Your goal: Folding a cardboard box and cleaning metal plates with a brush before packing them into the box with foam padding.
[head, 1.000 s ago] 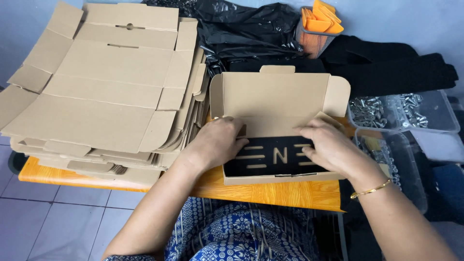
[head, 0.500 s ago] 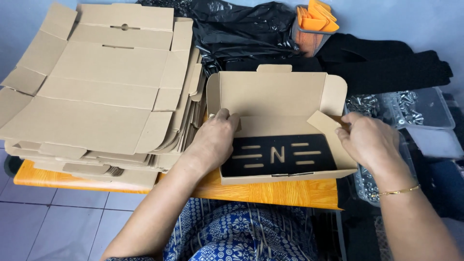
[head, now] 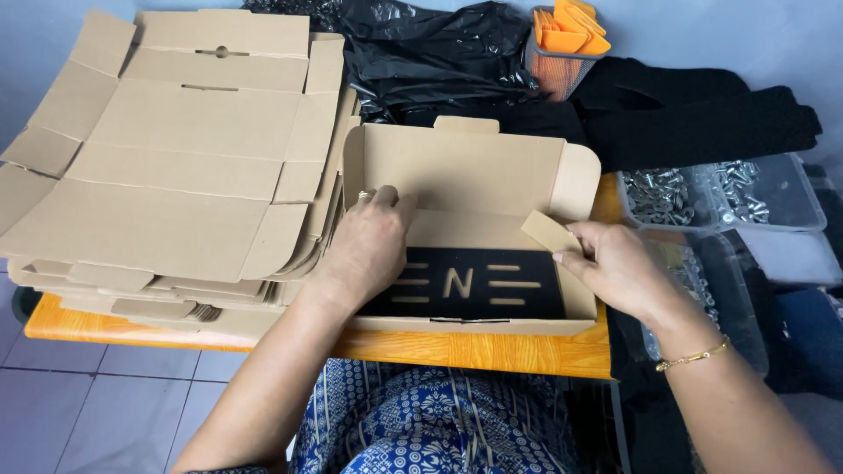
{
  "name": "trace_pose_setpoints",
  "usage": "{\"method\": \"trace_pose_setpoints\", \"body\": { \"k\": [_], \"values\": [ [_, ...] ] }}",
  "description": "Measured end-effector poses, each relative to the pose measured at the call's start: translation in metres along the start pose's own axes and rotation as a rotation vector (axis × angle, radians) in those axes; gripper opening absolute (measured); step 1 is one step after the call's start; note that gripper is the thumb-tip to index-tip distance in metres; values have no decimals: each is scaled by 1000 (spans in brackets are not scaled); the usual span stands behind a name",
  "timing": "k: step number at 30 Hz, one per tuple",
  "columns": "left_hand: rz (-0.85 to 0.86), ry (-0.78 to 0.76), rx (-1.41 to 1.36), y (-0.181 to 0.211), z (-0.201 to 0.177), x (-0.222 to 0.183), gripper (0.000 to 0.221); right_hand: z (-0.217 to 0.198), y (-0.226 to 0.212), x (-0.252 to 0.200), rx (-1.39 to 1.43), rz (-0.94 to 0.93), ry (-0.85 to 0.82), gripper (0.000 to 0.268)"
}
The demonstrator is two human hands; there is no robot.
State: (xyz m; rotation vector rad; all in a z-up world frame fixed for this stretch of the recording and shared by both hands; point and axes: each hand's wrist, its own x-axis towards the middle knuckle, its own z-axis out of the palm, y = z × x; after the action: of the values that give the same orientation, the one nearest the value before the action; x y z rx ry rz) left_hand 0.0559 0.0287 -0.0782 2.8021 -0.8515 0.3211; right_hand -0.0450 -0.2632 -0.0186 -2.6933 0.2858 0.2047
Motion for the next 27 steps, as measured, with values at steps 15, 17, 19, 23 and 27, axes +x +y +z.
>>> {"method": "trace_pose_setpoints", "body": {
  "k": [15, 17, 19, 23, 27],
  "values": [
    [140, -403, -37, 38, -21, 3, 51, 24, 32, 25, -18, 60, 10, 49],
    [141, -412, -34, 37, -17, 5, 49, 23, 25, 19, -37, 68, 18, 50],
    [137, -416, -30, 36, -15, 5, 46, 23, 20, 15, -58, 71, 27, 51],
    [107, -419, -65, 35, -20, 3, 41, 31, 19, 9, -308, -78, 314, 57],
    [97, -404, -60, 32, -14, 4, 40, 46, 12, 13, -365, -402, 484, 27]
  ]
}}
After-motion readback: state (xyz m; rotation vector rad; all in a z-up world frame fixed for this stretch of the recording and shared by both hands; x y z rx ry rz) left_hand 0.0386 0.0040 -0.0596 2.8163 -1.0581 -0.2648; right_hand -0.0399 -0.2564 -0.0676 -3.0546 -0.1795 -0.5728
